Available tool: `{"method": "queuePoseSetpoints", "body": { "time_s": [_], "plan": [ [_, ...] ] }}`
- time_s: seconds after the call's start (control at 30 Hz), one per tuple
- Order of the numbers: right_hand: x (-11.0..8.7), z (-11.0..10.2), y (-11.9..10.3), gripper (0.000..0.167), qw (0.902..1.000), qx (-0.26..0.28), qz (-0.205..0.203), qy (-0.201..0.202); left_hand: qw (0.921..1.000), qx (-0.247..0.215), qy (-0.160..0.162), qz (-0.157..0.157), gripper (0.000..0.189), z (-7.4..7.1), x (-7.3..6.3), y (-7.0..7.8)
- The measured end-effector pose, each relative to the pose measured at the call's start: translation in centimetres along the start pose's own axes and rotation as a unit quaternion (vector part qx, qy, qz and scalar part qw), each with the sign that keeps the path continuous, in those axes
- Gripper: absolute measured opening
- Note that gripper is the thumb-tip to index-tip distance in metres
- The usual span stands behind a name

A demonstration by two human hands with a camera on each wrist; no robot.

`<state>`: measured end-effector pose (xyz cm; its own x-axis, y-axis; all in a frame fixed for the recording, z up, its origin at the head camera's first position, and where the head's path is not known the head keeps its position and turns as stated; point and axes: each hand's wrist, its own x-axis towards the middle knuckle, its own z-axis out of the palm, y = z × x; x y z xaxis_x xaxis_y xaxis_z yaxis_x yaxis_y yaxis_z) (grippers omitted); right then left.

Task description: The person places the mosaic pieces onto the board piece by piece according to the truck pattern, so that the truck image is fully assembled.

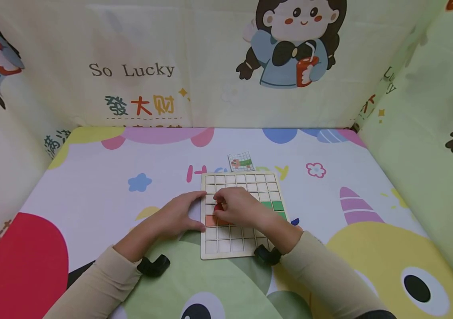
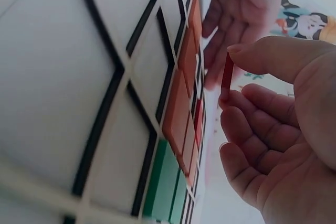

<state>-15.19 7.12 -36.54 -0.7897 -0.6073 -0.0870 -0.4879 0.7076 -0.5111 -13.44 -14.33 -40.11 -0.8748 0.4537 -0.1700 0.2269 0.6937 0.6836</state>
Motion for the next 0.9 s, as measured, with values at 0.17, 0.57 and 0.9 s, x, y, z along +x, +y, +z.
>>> {"method": "queuePoseSetpoints", "body": {
  "time_s": [0.17,0.57,0.9],
  "plan": [
    [0.7,0.5,-0.5,0.034,0.9997,-0.009,0.016,-0.014,1.0000,-0.006,0.005,-0.004,0.091,0.0,0.1,-0.1],
    [1.1,1.3,-0.6,0.035,0.9990,-0.026,0.031,-0.017,0.9998,-0.020,0.006,-0.004,0.089,0.1,0.0,-0.3],
    [1.1,1.2,-0.3,0.026,0.9995,-0.028,0.016,-0.005,0.9998,-0.019,0.008,0.000,0.088,0.1,0.0,-0.4]
  ]
}}
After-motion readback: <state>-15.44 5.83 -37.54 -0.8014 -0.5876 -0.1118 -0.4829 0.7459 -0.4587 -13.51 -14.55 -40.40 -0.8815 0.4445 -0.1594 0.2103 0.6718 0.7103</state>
